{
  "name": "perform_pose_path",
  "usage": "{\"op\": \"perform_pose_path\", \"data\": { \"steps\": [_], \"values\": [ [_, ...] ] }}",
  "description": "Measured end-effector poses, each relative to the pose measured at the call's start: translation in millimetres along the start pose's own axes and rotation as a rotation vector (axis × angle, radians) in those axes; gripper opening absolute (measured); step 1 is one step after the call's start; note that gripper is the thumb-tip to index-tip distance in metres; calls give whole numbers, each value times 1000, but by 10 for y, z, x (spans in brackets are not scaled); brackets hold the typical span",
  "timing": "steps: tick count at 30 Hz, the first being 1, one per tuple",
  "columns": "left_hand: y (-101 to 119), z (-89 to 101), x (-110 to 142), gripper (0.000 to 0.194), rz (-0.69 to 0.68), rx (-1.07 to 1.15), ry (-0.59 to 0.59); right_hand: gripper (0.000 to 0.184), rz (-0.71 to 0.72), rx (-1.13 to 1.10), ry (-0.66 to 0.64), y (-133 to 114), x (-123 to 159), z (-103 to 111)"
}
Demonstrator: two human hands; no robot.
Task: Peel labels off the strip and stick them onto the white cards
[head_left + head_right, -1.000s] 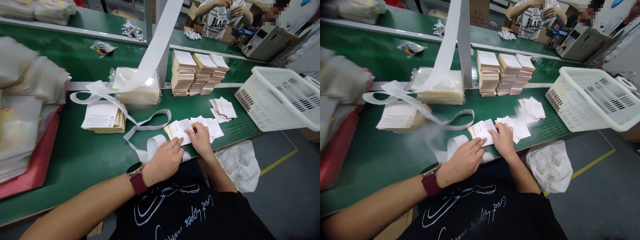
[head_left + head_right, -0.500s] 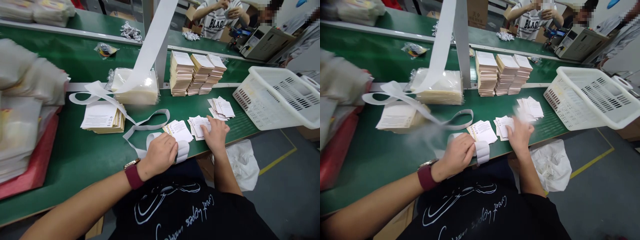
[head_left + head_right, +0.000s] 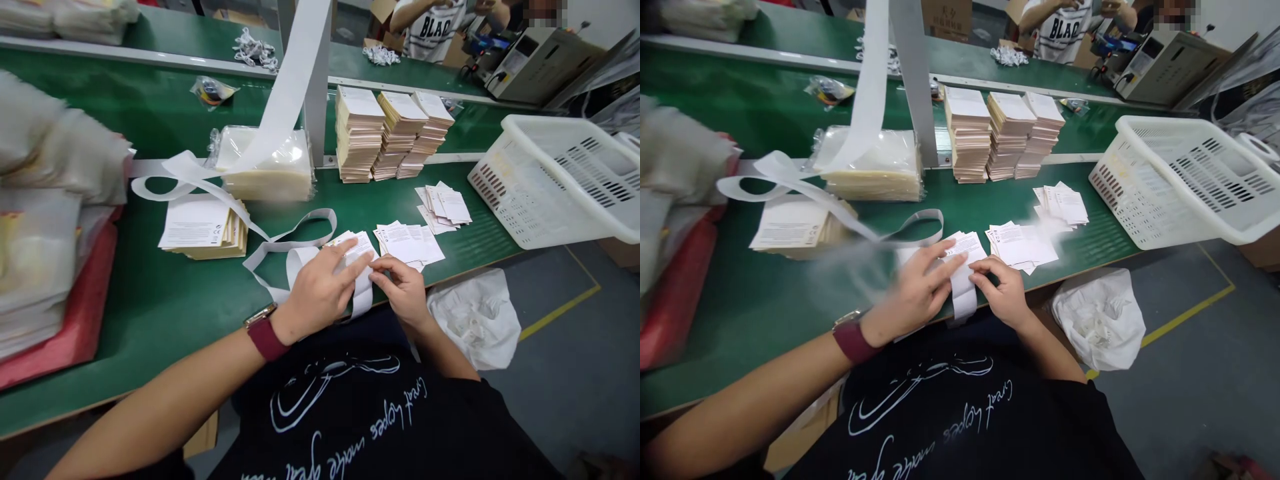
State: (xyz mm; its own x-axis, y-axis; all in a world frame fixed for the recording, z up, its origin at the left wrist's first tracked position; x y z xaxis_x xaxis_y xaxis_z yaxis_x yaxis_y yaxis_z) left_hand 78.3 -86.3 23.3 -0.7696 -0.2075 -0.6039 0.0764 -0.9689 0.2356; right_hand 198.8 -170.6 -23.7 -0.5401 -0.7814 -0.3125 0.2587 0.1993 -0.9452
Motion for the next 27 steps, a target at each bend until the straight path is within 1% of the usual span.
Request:
{"op": "perform_pose_path", "data": {
  "steps": [2, 3, 6, 8, 10, 11, 12, 14, 17, 18, 22, 24, 27],
  "values": [
    [68, -27, 6, 22, -68, -8, -37, 8, 43, 36, -16, -59, 4, -19],
    [65, -46, 10, 20, -65, -9, -57, 7, 86, 76, -21, -112, 10, -34],
    [22, -106, 25, 20, -9, -12, -104, 12, 269, 240, -11, -313, 56, -64],
    [50, -120, 37, 21, -18, -43, -110, 14, 383, 286, 40, -423, 93, -26],
    [141, -124, 55, 22, -82, -104, -111, 14, 451, 221, 135, -479, 107, 93],
    [199, -127, 68, 21, -126, -139, -113, 13, 457, 167, 178, -476, 95, 160],
    [259, -134, 85, 19, -173, -172, -117, 12, 444, 116, 213, -453, 66, 222],
    [352, -162, 120, 15, -248, -221, -138, 9, 371, 68, 256, -363, -31, 308],
    [415, -239, 166, 14, -306, -247, -199, 9, 217, 132, 269, -198, -200, 342],
    [420, -264, 176, 14, -313, -252, -217, 9, 170, 175, 249, -147, -249, 320],
    [408, -326, 200, 14, -307, -266, -259, 6, 12, 332, 99, 37, -354, 144],
    [403, -336, 206, 15, -299, -259, -265, 6, -37, 345, 74, 97, -356, 103],
    [407, -335, 210, 17, -296, -250, -264, 6, -83, 340, 77, 144, -347, 95]
  ]
}}
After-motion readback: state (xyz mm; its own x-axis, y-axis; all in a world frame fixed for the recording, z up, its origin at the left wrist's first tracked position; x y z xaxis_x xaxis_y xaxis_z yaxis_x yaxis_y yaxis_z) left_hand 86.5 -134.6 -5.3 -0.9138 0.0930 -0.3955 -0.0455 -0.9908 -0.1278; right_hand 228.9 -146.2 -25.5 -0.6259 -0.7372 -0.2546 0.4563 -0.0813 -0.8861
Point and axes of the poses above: each hand's wrist, its own x-axis away from the middle knuckle, its own z-axis out of the back of the hand, y = z × x, the point moved 9 cm from there along -x, towards the middle knuckle, and after that the axes turned 12 degrees about -x, right-handed, at the moved point
